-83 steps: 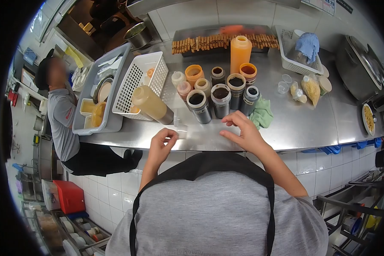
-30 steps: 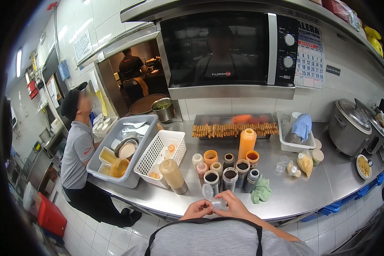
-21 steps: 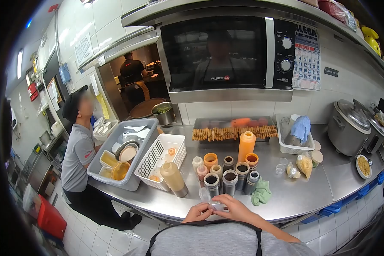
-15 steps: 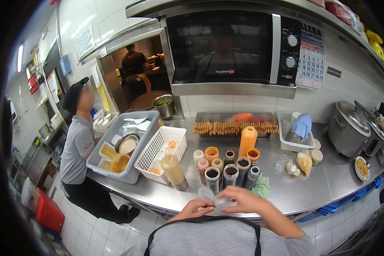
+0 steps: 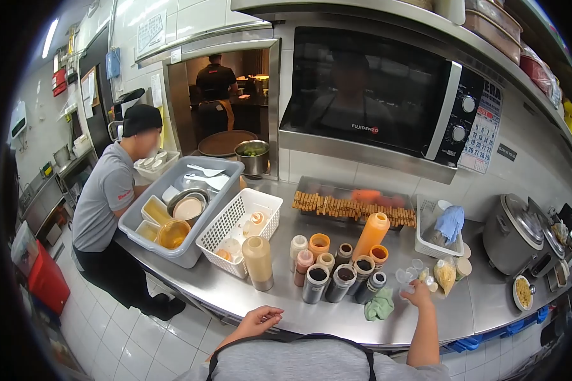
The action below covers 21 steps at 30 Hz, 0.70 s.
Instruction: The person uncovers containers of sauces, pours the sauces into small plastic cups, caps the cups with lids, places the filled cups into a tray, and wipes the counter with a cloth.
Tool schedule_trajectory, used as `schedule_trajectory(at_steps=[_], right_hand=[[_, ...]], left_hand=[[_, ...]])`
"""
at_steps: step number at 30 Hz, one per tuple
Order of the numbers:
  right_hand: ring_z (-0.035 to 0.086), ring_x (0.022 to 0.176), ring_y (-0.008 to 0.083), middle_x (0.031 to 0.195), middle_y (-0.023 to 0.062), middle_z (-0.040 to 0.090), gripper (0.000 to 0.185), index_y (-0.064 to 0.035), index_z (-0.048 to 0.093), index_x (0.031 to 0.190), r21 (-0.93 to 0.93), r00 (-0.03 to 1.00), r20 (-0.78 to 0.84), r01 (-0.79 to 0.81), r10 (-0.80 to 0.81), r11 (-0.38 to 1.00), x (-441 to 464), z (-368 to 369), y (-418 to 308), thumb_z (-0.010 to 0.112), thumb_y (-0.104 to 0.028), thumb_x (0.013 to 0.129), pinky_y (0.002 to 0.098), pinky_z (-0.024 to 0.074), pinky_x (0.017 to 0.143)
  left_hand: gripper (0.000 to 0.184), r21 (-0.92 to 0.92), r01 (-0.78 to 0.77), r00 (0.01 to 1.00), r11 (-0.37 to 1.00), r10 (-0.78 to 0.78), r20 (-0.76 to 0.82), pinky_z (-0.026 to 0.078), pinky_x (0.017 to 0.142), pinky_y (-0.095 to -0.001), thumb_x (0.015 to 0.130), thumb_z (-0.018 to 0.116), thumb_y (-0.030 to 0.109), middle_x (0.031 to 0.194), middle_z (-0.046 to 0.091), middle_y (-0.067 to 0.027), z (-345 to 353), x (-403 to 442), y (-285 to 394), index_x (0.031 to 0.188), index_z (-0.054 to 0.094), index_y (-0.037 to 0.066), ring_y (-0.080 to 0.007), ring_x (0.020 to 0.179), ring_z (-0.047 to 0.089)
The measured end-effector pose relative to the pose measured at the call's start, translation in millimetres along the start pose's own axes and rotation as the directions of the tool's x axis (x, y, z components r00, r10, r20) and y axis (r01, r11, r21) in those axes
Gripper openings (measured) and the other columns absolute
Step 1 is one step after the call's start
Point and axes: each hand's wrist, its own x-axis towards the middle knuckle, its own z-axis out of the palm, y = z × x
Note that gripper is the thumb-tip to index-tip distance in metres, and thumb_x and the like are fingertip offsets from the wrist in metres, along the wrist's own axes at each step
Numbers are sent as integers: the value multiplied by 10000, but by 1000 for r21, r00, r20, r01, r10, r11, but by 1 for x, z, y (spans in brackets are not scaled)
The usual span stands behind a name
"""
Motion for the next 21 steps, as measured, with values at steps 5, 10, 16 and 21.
schedule_trajectory(at_steps=[5, 10, 16, 21], right_hand=[[590, 927, 292, 996, 179, 613, 652, 1, 572, 1062, 18, 987, -155, -49, 51, 999, 14, -21, -19, 827, -345, 572, 376, 468, 805], [574, 864, 169, 948, 86, 605, 372, 6, 567, 1047, 108, 773, -535, 461, -339, 881, 1, -228, -202, 709, -136, 734, 297, 456, 761], [570, 912, 118, 1029, 50, 589, 330, -74, 550, 1113, -237, 118, -784, 850, -609, 470, 89, -402, -418, 641, -212, 828, 259, 454, 801], [543, 1010, 168, 1085, 65, 549, 502, -74, 511, 1140, -433, 267, -792, 388, -549, 813, 237, -504, -526, 728, -288, 741, 312, 461, 834]], left_hand=[[263, 55, -38, 999, 998, 37, 30, 469, 722, -232, 876, 595, 191, 920, 609, -56, -6, 13, -17, 1093, 607, 43, -101, 787, 565], [209, 80, -12, 986, 997, 26, -167, 487, 685, -244, 864, 591, 136, 890, 631, -76, -21, 21, -49, 1041, 614, 27, -120, 752, 597], [201, 240, -79, 934, 968, 156, -323, 498, 632, -259, 827, 629, 152, 851, 629, -106, -28, 36, -68, 976, 615, 18, -171, 679, 619], [142, 230, 52, 859, 972, 74, -507, 487, 603, -246, 804, 658, 131, 697, 622, -54, -19, 46, -83, 882, 627, 16, -113, 602, 581]])
